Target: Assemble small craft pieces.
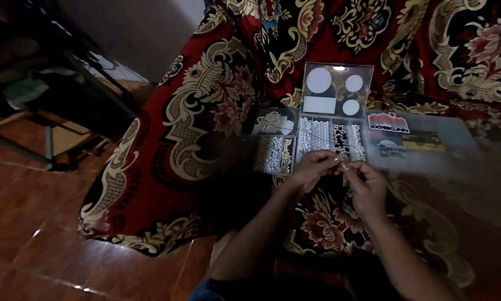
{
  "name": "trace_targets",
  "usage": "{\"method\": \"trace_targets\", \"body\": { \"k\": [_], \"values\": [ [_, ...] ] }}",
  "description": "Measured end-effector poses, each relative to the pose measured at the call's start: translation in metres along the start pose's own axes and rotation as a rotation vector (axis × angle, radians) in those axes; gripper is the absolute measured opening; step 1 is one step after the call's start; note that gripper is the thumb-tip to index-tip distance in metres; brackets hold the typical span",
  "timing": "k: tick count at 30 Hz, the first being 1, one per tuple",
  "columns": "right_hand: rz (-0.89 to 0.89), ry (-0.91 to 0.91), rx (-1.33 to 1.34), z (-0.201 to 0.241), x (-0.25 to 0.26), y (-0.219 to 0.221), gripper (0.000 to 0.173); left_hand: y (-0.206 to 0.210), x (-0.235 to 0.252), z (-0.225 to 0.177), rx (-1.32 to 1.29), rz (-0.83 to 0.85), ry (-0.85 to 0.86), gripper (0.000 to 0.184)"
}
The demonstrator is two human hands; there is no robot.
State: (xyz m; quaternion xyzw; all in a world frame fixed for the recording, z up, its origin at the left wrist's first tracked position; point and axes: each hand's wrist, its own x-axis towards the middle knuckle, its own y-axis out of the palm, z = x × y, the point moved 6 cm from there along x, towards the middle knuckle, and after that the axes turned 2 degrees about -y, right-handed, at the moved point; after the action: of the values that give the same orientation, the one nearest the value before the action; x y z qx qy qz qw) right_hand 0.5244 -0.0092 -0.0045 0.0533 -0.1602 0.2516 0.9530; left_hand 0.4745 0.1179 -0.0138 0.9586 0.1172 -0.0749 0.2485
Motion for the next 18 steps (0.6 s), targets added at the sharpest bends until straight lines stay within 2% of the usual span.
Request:
{"method": "trace_targets", "body": {
  "k": [7, 18],
  "values": [
    [-0.01, 0.002, -0.054, 0.0, 0.0, 0.0, 0.012, -0.003, 0.001, -0.007, 0.171, 0.007, 0.129, 0.017],
    [0.0, 0.002, -0.058, 0.0, 0.0, 0.002, 0.011, -0.001, -0.001, -0.013, 0.208, 0.006, 0.211, 0.013]
  ]
}}
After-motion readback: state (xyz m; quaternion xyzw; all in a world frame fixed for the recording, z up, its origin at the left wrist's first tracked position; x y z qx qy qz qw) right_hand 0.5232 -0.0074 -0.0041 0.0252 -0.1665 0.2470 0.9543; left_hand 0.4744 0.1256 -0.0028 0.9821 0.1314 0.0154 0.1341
